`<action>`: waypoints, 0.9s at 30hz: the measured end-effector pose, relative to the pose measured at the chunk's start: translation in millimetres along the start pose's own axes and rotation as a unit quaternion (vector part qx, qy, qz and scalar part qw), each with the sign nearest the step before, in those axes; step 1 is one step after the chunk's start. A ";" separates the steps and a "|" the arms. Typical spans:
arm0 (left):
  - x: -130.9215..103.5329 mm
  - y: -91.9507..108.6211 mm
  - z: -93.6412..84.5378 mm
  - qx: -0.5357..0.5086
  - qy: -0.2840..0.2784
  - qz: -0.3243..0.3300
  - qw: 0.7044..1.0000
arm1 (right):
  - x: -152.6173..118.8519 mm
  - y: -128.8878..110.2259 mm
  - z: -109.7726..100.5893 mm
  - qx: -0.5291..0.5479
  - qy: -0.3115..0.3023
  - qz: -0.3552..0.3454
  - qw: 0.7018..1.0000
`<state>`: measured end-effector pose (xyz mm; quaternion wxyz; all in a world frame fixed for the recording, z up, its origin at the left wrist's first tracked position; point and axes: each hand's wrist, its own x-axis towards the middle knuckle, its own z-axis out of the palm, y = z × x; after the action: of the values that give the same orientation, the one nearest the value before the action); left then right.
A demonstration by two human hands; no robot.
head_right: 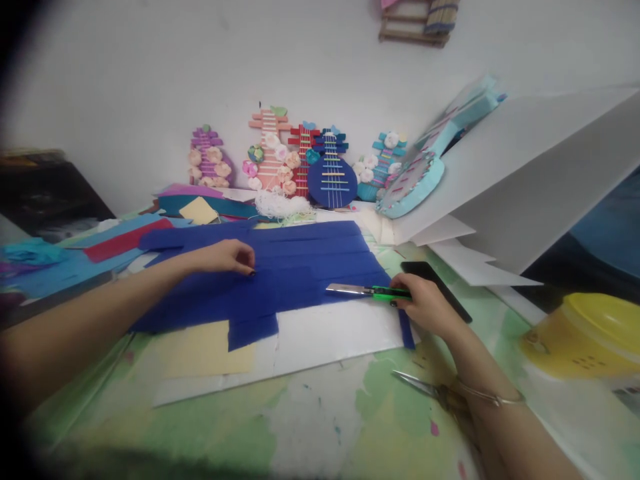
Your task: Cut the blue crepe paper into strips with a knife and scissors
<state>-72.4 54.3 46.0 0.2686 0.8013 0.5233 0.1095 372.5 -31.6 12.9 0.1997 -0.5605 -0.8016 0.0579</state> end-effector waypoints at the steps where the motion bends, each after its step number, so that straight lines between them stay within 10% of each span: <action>1: 5.0 3.8 2.9 0.012 0.017 0.004 1.000 | 0.1 -1.1 0.6 0.003 -0.004 0.001 1.000; 11: 53.8 29.4 55.2 -0.020 0.074 0.041 0.996 | 1.6 -9.3 4.9 0.001 -0.026 -0.016 1.000; 27: 57.0 20.3 76.8 -0.137 0.110 0.097 0.980 | 8.0 -26.0 12.9 0.031 -0.030 -0.043 0.998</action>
<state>2.9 75.0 -12.8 0.3051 0.7868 0.4493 0.2932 342.4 -32.1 11.4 0.1954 -0.5171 -0.8283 0.0909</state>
